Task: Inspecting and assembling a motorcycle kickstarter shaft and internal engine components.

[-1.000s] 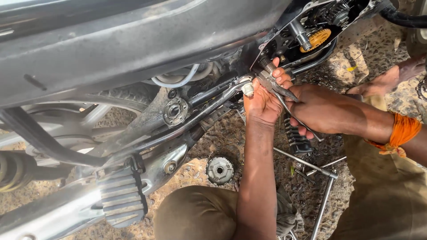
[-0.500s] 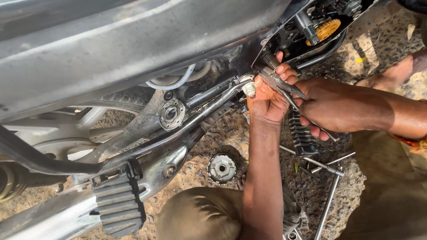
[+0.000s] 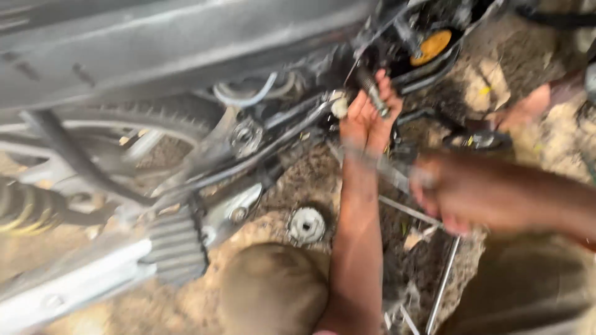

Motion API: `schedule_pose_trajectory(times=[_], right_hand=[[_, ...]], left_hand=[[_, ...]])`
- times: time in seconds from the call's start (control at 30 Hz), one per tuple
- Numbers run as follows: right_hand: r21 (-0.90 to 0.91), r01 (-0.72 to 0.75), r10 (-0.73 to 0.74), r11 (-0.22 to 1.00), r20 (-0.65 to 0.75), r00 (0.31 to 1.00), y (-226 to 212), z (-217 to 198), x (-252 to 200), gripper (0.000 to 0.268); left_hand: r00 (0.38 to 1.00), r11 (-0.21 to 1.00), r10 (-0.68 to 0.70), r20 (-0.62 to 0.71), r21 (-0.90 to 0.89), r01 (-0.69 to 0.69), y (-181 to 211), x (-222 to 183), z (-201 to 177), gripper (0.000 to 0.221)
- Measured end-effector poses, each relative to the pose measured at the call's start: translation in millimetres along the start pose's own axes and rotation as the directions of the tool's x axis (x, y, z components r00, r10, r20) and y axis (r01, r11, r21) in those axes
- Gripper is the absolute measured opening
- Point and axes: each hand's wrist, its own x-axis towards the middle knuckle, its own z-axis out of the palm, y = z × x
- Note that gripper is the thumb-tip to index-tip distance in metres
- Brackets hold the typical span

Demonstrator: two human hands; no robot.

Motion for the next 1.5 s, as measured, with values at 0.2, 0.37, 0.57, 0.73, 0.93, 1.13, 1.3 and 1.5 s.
schedule_pose_trajectory(times=[0.2, 0.37, 0.57, 0.73, 0.93, 1.13, 1.3, 1.5], right_hand=[[0.209, 0.138, -0.121, 0.968, -0.094, 0.988, 43.5, 5.4, 42.5, 0.024], [0.325, 0.177, -0.105, 0.929, -0.225, 0.969, 37.0, 9.7, 50.8, 0.038], [0.505, 0.140, -0.030, 0.852, -0.220, 0.975, 19.2, 4.1, 58.0, 0.039], [0.525, 0.105, -0.009, 0.844, -0.183, 0.983, 28.1, -2.4, 80.7, 0.038], [0.576, 0.169, -0.104, 0.800, -0.144, 0.984, 23.9, -0.6, 85.6, 0.036], [0.416, 0.165, -0.069, 0.894, -0.236, 0.969, 18.3, 8.7, 78.5, 0.021], [0.401, 0.103, -0.026, 0.910, -0.193, 0.981, 32.7, 11.1, 52.0, 0.023], [0.598, 0.170, -0.069, 0.783, -0.188, 0.980, 34.7, 6.3, 54.3, 0.013]], left_hand=[[0.991, 0.993, 0.065, -0.117, 0.105, -0.052, 2.9, -9.5, -2.9, 0.042], [0.992, 0.986, 0.081, -0.100, 0.157, -0.065, 2.8, -10.5, -8.2, 0.031], [0.988, 0.996, 0.047, -0.146, 0.082, -0.035, -8.2, -8.3, 20.5, 0.043], [0.997, 0.988, -0.019, 0.073, 0.153, 0.007, 2.2, -6.7, -8.8, 0.044], [0.983, 0.961, 0.076, -0.170, 0.276, -0.027, 2.2, -2.6, 1.8, 0.048], [0.995, 0.997, -0.075, -0.064, -0.037, 0.073, -1.6, 5.1, 0.7, 0.044], [0.977, 0.975, -0.117, 0.179, -0.167, 0.147, -7.1, 2.1, -11.9, 0.023], [0.983, 0.997, -0.076, -0.167, -0.031, 0.072, -6.6, 14.3, 14.8, 0.016]])
